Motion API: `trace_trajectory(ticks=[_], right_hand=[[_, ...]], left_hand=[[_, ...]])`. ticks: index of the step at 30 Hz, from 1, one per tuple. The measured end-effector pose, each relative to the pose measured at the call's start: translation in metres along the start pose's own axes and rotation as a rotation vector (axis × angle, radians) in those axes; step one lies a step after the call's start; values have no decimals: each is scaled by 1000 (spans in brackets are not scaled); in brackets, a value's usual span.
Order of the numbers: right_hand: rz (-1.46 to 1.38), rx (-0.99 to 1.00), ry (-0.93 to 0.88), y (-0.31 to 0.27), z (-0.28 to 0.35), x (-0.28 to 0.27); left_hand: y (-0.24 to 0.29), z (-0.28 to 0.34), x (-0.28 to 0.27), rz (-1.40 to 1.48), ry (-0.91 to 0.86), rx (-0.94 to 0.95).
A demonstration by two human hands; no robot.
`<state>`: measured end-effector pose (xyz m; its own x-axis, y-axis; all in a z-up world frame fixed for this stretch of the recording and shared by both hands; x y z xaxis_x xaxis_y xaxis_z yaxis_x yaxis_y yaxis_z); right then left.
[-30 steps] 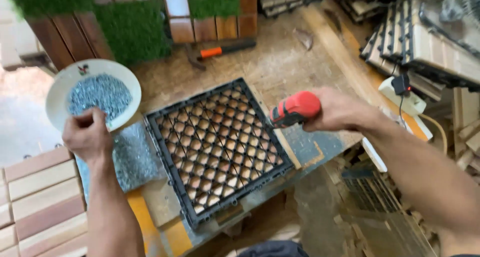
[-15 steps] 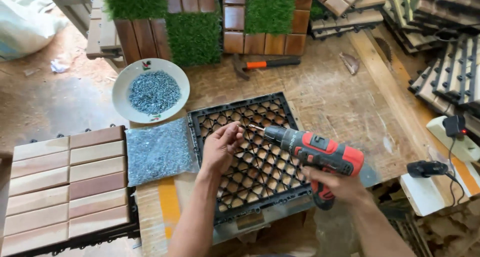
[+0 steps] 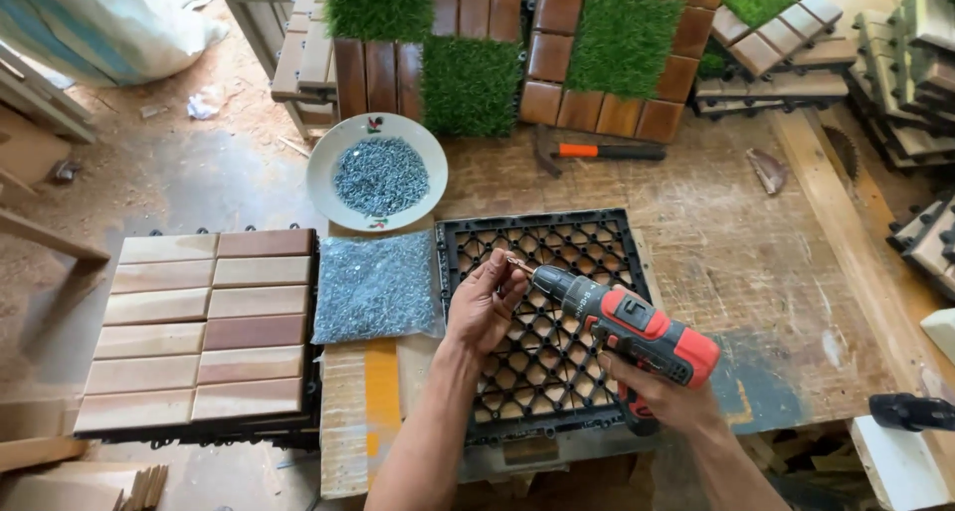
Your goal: The person is assembling decorative wooden tiles by placing wooden slats into a plastic base and securing them with screws using a power drill.
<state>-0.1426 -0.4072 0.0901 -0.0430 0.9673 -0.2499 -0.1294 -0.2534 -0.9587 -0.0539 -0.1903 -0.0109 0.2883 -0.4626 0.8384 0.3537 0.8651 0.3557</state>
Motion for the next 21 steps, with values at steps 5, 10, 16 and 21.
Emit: trace_trajectory(ticks=[5, 10, 16, 21], right_hand=[[185, -183, -93, -32, 2, 1], [332, -435, -183, -63, 10, -13], [185, -298, 122, -80, 2, -52], [288, 62, 141, -62, -6, -134]], left_hand=[[3, 15, -1, -61, 54, -70], [-5, 24, 4, -274, 34, -182], [9, -6, -1, -573, -33, 52], [57, 19, 28, -923, -119, 163]])
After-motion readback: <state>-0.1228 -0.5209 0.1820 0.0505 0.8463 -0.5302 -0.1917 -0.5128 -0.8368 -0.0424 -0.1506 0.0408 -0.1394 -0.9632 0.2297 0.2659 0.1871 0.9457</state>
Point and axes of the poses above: each hand's wrist, its own z-axis away from the middle knuckle, its own x-axis out of the palm, y = z × x, the point moved 10 cm from there along -z, towards the middle knuckle, and after that the axes turned 2 degrees about -z, right-handed, at the moved point
